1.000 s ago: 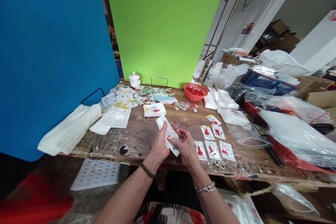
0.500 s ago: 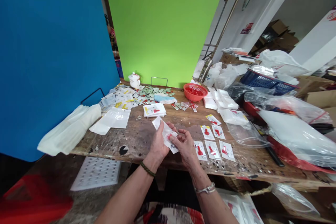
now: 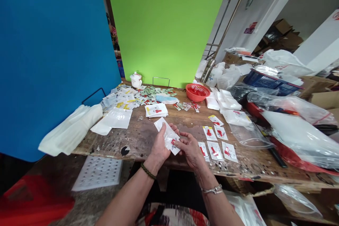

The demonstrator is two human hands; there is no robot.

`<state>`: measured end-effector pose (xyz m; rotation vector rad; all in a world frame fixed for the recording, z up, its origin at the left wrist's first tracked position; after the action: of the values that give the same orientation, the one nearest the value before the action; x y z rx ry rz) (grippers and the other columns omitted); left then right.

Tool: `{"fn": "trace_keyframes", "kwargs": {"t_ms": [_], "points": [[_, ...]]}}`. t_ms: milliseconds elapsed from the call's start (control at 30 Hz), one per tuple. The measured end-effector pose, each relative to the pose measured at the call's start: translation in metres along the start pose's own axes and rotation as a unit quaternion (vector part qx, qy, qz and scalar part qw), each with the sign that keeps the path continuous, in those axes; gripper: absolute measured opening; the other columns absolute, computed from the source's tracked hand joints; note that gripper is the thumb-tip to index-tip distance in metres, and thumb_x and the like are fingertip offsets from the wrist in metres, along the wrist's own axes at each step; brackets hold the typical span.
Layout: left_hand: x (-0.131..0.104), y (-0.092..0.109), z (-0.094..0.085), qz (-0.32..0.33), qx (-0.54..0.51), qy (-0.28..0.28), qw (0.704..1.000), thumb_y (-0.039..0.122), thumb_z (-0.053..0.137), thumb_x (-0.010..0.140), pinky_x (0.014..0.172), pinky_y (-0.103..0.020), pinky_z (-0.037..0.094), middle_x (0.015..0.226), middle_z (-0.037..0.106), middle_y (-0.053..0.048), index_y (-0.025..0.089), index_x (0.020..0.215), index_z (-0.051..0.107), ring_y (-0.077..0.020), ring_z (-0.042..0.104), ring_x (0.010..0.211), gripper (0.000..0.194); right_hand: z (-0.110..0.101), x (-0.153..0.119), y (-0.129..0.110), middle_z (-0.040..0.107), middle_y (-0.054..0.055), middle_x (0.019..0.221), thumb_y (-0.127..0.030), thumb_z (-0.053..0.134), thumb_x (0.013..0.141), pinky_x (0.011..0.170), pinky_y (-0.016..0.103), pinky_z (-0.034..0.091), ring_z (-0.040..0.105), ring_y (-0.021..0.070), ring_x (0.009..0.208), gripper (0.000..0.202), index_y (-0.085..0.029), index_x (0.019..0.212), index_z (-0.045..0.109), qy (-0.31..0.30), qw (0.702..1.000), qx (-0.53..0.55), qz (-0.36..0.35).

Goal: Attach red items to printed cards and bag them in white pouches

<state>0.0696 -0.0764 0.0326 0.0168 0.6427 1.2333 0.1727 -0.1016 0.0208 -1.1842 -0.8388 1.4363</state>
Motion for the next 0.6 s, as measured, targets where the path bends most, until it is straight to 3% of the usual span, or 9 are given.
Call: {"fn": "trace_keyframes", "kwargs": {"t_ms": [233, 400, 467, 600], "points": [[0.002, -0.003, 0.001, 0.015, -0.009, 0.000, 1.000, 0.036, 0.051, 0.090, 0.065, -0.029, 0.055, 0.078, 0.068, -0.008, 0.012, 0.087, 0.062, -0.0172, 0.067, 0.069, 0.026, 0.008, 0.005, 0.004, 0.059, -0.009, 0.058, -0.038, 0.082, 0.055, 0.035, 0.020, 0.032, 0.044, 0.0075, 0.038, 0.052, -0.022, 0.090, 0.046, 0.071, 0.996, -0.026, -0.051], [0.005, -0.005, 0.001, 0.016, -0.029, 0.000, 0.999, 0.035, 0.050, 0.091, 0.063, -0.028, 0.054, 0.072, 0.066, -0.007, 0.012, 0.082, 0.061, -0.0156, 0.065, 0.064, 0.027, 0.010, 0.002, 0.007, 0.044, -0.011, 0.044, -0.040, 0.083, 0.052, 0.033, 0.019, 0.028, 0.036, 0.0055, 0.035, 0.047, -0.022, 0.064, 0.042, 0.100, 0.991, -0.021, -0.082], [0.006, -0.005, 0.001, 0.017, -0.029, 0.001, 0.999, 0.035, 0.049, 0.091, 0.062, -0.027, 0.054, 0.072, 0.066, -0.007, 0.012, 0.082, 0.061, -0.0157, 0.065, 0.063, 0.028, 0.011, 0.000, 0.006, 0.048, -0.008, 0.045, -0.045, 0.080, 0.056, 0.033, 0.020, 0.033, 0.040, 0.0066, 0.037, 0.042, -0.021, 0.062, 0.047, 0.093, 0.992, -0.034, -0.079], [0.006, 0.001, 0.001, 0.039, -0.042, 0.012, 0.998, 0.036, 0.048, 0.091, 0.065, -0.030, 0.055, 0.075, 0.067, -0.008, 0.012, 0.081, 0.060, -0.0174, 0.066, 0.067, 0.029, 0.010, -0.006, 0.005, 0.062, -0.003, 0.062, -0.047, 0.080, 0.054, 0.038, 0.020, 0.044, 0.054, 0.0095, 0.047, 0.043, -0.018, 0.076, 0.057, 0.071, 0.995, -0.025, -0.058]]}}
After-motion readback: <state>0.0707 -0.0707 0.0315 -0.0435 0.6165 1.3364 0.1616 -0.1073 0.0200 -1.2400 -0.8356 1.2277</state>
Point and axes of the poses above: each hand's wrist, its own x-axis towards the middle knuckle, its own z-axis out of the palm, y = z × x, the point moved 2 cm from there along x, towards the middle knuckle
